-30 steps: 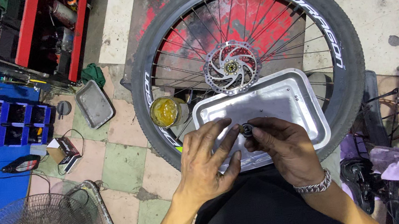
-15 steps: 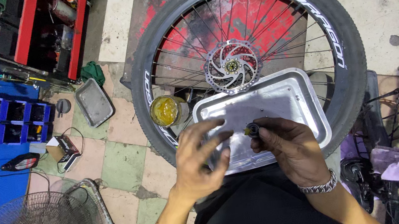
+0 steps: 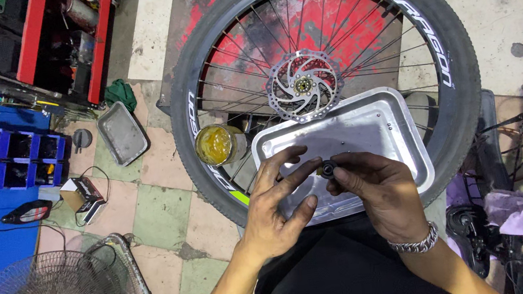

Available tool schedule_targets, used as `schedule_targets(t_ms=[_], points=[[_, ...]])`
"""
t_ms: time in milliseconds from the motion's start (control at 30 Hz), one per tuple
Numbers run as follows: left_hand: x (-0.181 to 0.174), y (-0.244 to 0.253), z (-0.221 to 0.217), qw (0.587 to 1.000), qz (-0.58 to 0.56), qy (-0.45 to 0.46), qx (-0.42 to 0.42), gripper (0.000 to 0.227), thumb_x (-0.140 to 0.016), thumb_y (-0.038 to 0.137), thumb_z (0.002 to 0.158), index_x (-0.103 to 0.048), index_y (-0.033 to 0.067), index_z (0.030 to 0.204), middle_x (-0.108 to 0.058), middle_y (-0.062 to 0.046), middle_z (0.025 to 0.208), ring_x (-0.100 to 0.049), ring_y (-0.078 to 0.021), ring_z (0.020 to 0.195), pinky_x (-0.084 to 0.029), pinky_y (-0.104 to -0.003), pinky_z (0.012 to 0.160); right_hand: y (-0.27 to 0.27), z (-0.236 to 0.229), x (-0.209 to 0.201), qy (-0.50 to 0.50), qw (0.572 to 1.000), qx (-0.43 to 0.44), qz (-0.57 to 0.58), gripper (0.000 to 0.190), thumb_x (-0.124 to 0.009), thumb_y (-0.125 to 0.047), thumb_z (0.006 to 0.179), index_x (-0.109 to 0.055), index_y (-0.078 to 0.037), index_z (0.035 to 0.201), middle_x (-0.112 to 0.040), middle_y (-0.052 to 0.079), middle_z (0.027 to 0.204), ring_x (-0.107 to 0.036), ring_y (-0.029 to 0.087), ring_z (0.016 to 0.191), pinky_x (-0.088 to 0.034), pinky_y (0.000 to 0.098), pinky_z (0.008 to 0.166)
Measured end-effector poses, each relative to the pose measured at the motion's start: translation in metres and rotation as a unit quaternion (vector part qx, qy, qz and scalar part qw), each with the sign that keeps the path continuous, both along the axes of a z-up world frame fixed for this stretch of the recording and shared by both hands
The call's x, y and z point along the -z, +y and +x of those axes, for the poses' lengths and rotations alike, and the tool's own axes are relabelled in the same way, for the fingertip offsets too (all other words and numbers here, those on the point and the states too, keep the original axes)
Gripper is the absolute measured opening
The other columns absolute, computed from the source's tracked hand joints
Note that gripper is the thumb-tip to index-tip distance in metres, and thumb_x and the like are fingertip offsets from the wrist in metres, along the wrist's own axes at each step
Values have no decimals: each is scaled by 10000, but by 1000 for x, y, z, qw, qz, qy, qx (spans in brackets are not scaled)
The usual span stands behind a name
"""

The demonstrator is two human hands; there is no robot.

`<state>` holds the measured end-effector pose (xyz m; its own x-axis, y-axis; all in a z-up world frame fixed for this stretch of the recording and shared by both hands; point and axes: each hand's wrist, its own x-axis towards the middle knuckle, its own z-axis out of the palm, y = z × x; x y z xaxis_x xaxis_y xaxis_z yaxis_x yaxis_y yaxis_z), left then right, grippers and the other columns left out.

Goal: The person handles ball bearings and a hub component on a bicycle wheel, applies grease from a container, and inserts an axle through the hub before spinning the wheel.

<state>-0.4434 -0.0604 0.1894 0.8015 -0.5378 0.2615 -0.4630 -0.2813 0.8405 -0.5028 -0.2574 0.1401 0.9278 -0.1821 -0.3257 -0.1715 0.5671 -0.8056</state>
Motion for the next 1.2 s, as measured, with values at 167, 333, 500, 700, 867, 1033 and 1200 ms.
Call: schedule_targets(t_ms=[167,333,500,700,867,1033,1200], points=[[1,0,-1,999,27,-30,-4,476,-728,216,896,-693,130,1363,-580,-137,1475,-571,-314,1374,-466,-450,1165,1,1,6,1,1000,19,-6,299,-739,-27,890,-689,104,1155,-759,171,918,-744,227,785,-613,339,747],[-3,-1,-4,994,78,-70,-13,523,-757,172,835,-702,150,1355,-578,-136,1455,-553,-323,1362,-436,-459,1163,2,2,7,20,999,43,1,288,-746,-22,885,-688,113,1132,-754,171,956,-735,224,796,-607,338,751],[1,4,-7,991,77,-103,22,455,-780,154,803,-732,173,1255,-586,-125,1439,-559,-322,1363,-436,-441,1118,0,2,9,21,999,43,14,276,-737,-28,893,-687,104,1130,-754,180,987,-730,225,825,-601,337,754],[19,3,-5,958,-175,225,25,455,-632,244,900,-689,22,1293,-557,-152,1481,-563,-298,1406,-453,-461,1233,-1,0,13,4,999,28,27,283,-724,-39,913,-692,103,1156,-753,169,981,-716,219,814,-590,332,759],[21,3,-2,909,-243,338,35,598,-574,265,905,-612,-99,1379,-548,-232,1509,-496,-333,1450,-326,-435,1256,0,-4,15,25,999,15,34,304,-724,-51,908,-693,106,1167,-747,159,948,-715,215,801,-590,330,751],[24,1,-1,891,-245,376,63,659,-552,276,893,-559,-102,1432,-490,-207,1579,-418,-316,1516,-266,-422,1255,-1,-3,17,33,998,4,44,328,-724,-65,908,-682,108,1183,-747,157,942,-717,216,801,-587,332,748],[29,-3,-2,915,-224,327,72,622,-553,306,933,-575,-53,1442,-467,-187,1603,-403,-331,1540,-236,-435,1306,-2,-1,18,38,998,-10,56,331,-719,-82,916,-682,104,1187,-748,153,968,-714,216,818,-579,326,753]])
